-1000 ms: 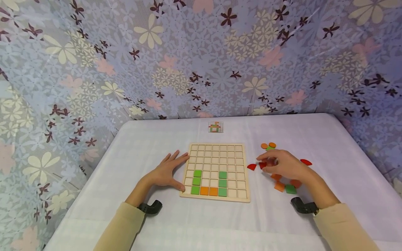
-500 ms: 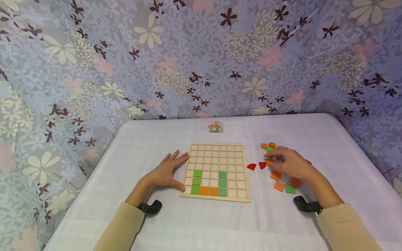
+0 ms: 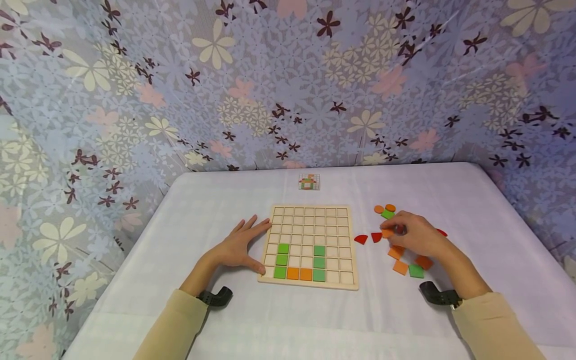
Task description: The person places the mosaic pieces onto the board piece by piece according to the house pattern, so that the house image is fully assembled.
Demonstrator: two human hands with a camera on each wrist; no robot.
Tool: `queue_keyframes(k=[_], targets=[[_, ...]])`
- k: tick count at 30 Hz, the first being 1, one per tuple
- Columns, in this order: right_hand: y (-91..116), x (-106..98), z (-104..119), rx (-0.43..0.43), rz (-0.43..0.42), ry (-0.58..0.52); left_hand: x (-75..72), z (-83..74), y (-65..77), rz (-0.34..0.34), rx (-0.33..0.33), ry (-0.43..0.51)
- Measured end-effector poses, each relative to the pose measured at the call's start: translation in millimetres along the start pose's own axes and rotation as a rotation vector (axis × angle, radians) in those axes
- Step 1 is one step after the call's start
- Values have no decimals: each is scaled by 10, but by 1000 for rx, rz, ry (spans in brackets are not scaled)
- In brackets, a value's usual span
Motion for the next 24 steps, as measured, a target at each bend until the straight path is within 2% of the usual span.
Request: queue_keyframes(k=[9,24], targets=[[-13,-19,56,-10,-9,5,7,7,-2,1,-8,4],[-86,5,271,-118,-3,-68,22,46,-14,6,-18,-10]])
Point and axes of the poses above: each hand's wrist, its own y-axis away from the middle knuckle, its own x-axis out of the palm, z = x × y, the point moved 4 cm from there along -y, towards the middle knuckle, and after that the axes turned 9 degrees about y, right-handed, at the moved point
